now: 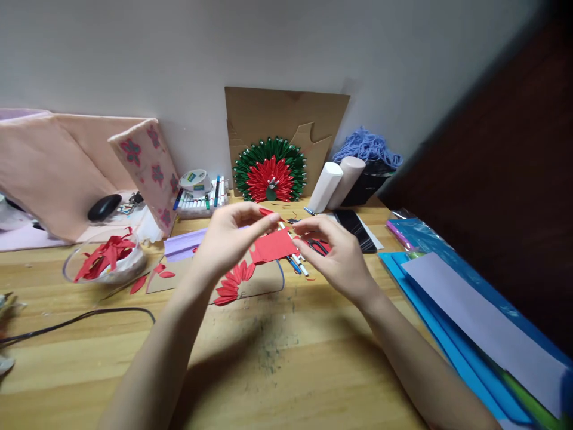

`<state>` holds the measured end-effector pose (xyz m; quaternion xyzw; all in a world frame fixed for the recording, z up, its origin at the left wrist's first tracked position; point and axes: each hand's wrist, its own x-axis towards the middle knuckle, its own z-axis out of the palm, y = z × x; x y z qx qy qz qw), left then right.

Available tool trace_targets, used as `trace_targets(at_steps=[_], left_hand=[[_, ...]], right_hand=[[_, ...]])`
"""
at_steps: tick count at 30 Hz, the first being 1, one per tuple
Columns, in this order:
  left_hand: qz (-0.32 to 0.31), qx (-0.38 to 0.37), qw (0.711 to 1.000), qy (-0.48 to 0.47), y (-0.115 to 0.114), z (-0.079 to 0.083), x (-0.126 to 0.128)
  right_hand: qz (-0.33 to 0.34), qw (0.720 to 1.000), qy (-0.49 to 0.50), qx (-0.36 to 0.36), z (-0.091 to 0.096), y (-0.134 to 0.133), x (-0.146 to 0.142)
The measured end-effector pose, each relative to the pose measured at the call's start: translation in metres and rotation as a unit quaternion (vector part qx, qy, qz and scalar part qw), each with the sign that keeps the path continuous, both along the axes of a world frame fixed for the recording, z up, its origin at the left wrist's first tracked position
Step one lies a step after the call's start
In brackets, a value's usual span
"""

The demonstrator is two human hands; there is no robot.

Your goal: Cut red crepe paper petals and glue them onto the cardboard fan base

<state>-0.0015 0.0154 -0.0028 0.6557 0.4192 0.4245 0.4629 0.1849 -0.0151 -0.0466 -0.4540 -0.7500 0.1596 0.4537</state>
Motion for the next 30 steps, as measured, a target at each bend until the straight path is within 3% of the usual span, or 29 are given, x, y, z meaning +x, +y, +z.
trace_targets(at_steps=[3, 6, 9, 11, 14, 17, 19, 21, 23, 25, 28, 30], left_hand=[[0.086, 0.02, 0.996, 0.028, 0.01, 0.006, -0.022], [0.113, 0.024, 0.992, 0.052, 0.018, 0.007, -0.041], [0.112, 0.016, 0.993, 0.043, 0.023, 0.005, -0.053], [0.11, 0.014, 0.993, 0.029, 0.024, 0.004, -0.056], [0.096, 0.014, 0.995, 0.023, 0.025, 0.004, -0.059], [0.061, 0.009, 0.996, 0.066, 0.027, 0.002, -0.062], [0.001, -0.008, 0.994, 0.112, 0.03, -0.003, -0.065], [-0.077, -0.033, 0.984, 0.158, 0.035, -0.01, -0.066], [-0.139, -0.04, 0.97, 0.194, 0.038, -0.017, -0.064], [-0.178, -0.027, 0.957, 0.229, 0.039, -0.023, -0.058], [-0.229, -0.015, 0.937, 0.262, 0.036, -0.029, -0.045], [-0.264, -0.028, 0.929, 0.259, 0.033, -0.032, -0.037]], right_hand=[[0.05, 0.983, -0.174, -0.037, -0.031, 0.018, -0.002], [0.064, 0.956, -0.282, -0.044, -0.07, 0.032, -0.012], [0.027, 0.947, -0.32, -0.025, -0.097, 0.039, -0.021], [0.0, 0.95, -0.311, -0.019, -0.103, 0.043, -0.021], [-0.044, 0.954, -0.295, -0.007, -0.093, 0.052, -0.01], [-0.118, 0.956, -0.265, 0.036, -0.071, 0.061, 0.014], [-0.197, 0.944, -0.231, 0.127, -0.056, 0.063, 0.034], [-0.199, 0.93, -0.267, 0.153, -0.046, 0.061, 0.049], [-0.16, 0.924, -0.328, 0.116, -0.039, 0.055, 0.055], [-0.114, 0.938, -0.322, 0.056, -0.033, 0.046, 0.046], [-0.027, 0.987, -0.14, -0.071, -0.021, 0.031, 0.015], [0.05, 0.984, -0.012, -0.168, -0.011, 0.025, -0.009]])
